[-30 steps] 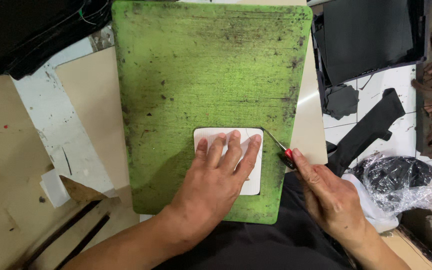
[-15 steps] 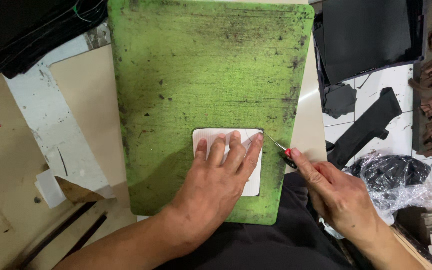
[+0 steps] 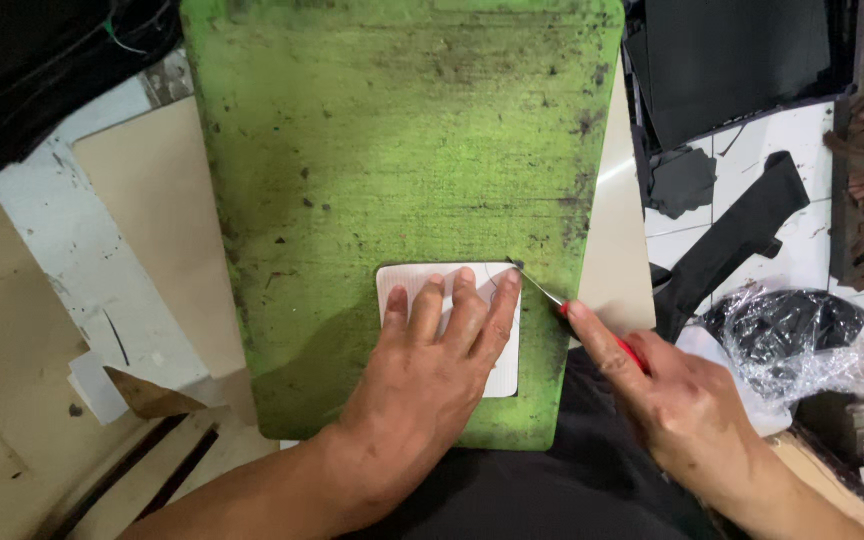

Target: The person uses a metal ruler and a red utility knife to cut a black material placed on a green cutting mat. They repeatedly align the ruler and make straight cuts along the edges of a white template, then trim the corners by hand.

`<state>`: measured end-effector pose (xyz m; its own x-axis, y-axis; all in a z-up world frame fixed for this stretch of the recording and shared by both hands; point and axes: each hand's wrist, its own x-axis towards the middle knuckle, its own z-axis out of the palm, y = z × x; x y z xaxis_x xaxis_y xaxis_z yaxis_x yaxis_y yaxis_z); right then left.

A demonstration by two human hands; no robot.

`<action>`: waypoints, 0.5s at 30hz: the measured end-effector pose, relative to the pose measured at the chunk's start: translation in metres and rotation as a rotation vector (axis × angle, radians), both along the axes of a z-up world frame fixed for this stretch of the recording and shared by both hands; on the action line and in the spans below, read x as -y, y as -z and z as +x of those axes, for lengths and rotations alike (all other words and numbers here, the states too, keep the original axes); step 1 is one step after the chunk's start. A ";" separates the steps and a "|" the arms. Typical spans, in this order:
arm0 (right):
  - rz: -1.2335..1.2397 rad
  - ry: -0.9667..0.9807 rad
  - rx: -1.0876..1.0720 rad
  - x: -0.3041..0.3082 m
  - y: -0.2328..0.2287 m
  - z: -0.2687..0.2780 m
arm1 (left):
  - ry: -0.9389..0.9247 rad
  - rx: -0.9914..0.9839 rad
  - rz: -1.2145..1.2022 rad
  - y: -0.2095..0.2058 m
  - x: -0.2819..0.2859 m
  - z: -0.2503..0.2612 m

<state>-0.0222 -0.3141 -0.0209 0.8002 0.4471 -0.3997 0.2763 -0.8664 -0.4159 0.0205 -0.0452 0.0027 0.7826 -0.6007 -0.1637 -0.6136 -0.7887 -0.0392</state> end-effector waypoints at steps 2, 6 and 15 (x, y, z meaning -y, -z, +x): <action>-0.022 -0.001 0.033 0.002 0.000 -0.006 | -0.004 -0.006 -0.001 0.001 0.000 0.000; -0.082 0.019 0.007 -0.001 -0.004 -0.009 | -0.018 0.024 -0.010 0.004 0.001 -0.003; -0.024 0.089 -0.056 0.003 -0.001 -0.016 | -0.021 0.038 -0.041 0.008 0.000 -0.003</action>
<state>-0.0383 -0.3167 -0.0198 0.8127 0.3649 -0.4544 0.1746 -0.8964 -0.4075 0.0178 -0.0455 -0.0050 0.8005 -0.5893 -0.1095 -0.5952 -0.8030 -0.0298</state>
